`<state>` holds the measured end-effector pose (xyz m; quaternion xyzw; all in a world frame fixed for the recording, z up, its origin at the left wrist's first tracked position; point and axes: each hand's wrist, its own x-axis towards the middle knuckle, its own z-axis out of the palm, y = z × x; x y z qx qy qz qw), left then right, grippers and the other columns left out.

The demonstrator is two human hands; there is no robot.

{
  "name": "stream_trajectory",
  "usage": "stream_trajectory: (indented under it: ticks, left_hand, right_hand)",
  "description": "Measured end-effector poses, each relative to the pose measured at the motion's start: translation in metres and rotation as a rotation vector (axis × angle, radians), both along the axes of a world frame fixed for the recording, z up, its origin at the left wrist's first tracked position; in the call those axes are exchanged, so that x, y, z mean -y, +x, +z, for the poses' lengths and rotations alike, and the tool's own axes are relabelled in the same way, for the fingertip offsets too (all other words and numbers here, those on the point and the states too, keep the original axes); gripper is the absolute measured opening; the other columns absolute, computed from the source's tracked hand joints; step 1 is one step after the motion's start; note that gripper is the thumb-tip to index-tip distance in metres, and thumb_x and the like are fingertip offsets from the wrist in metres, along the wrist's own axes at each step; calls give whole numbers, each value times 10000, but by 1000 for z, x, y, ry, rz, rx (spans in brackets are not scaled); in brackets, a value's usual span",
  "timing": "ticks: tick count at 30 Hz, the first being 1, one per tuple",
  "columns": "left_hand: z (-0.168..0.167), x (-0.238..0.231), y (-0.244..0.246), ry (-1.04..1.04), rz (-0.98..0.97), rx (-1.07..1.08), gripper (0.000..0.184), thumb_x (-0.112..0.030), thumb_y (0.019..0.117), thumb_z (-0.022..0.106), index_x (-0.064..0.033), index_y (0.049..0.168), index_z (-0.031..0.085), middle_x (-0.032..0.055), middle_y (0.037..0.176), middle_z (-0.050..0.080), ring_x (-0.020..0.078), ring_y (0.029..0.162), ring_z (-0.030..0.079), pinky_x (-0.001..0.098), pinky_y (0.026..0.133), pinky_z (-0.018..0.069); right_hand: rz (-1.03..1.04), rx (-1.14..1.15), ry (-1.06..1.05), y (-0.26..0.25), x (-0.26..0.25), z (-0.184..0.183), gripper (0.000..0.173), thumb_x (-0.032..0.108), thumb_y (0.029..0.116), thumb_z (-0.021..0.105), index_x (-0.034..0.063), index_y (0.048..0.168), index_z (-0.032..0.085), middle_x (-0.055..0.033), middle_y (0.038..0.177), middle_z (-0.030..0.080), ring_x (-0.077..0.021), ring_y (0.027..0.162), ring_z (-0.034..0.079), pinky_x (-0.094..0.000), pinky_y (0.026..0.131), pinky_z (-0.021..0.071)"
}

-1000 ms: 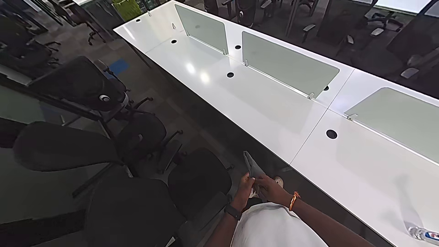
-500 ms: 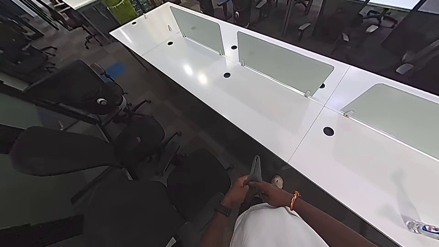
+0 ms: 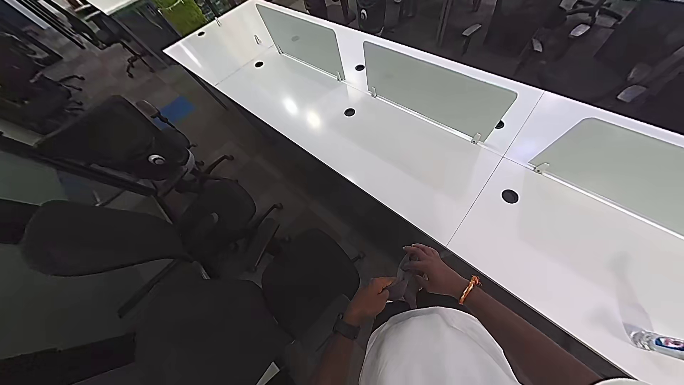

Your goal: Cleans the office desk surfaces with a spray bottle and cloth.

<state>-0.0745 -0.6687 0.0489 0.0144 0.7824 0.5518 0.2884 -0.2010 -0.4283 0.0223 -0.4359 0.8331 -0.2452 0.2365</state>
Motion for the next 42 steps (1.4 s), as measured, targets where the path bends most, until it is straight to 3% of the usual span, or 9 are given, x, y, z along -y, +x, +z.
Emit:
stream_trajectory:
  ticks: [6,8,12,17,27,31,35,39,42]
  left_hand:
    - [2,0,2,-13,26,-18,485,-12,982,382,-50,1418,591,138,1373,648,190,1274,618,414,1106,477]
    - [3,3,0,-54,26,-34,478,-13,980,383,-58,1399,609,132,1348,663,194,1244,635,422,1087,490]
    - [-4,11,-4,-174,44,-73,450,-10,988,398,-58,1375,624,132,1320,677,212,1249,632,438,1104,470]
    - [-27,9,-13,-398,119,-76,373,-115,985,475,-99,1329,618,128,1196,704,267,1109,684,503,973,546]
    - [-51,-29,-51,-285,198,-272,304,-70,949,554,-71,1213,705,90,1291,674,209,1274,586,395,1117,457]
    - [-50,-47,-73,-190,212,-156,312,-134,1011,553,-30,1282,667,126,1253,695,180,1176,656,375,1063,508]
    - [-58,-85,-100,-183,164,-31,287,-131,1005,579,-18,1252,671,126,1081,728,169,952,700,361,913,569]
    - [-89,-140,-131,-83,198,120,290,-196,987,613,-39,1221,680,83,948,725,140,810,685,355,804,583]
    - [-123,-171,-167,48,353,197,255,-161,955,632,-10,1153,684,66,834,712,138,714,679,344,718,591]
  right_hand:
    - [-12,116,38,-14,-26,-21,217,343,930,656,163,1002,753,-6,1467,568,-252,1384,477,-527,1144,351]
    - [-13,176,25,-19,-37,-24,225,322,940,659,131,1030,737,-30,1435,596,-245,1344,521,-483,1121,407]
    - [-138,294,10,-19,-50,-19,204,231,960,664,101,1098,739,-86,1133,709,-203,1083,657,-411,994,510]
    - [-287,362,-219,-7,-70,-14,187,229,954,705,92,1073,748,-50,1041,729,-97,933,680,-288,877,561]
    - [-547,369,-503,-6,-128,-44,157,90,960,618,74,1055,742,-44,1090,711,-90,1010,662,-270,907,556]
    - [-742,441,-595,-21,-145,-52,152,41,926,646,46,1053,728,-41,1048,727,-96,949,680,-285,877,571]
    - [-950,327,-595,-46,-167,-60,296,55,897,662,52,1191,632,-20,1038,710,-92,886,643,-267,771,534]
    - [-1156,255,-573,-84,-186,-59,275,61,900,680,41,1166,618,-1,894,696,-49,605,559,-221,550,486]
    - [-1191,195,-523,-125,-189,-72,228,77,915,649,28,1137,632,-3,782,671,-50,573,577,-232,548,516]
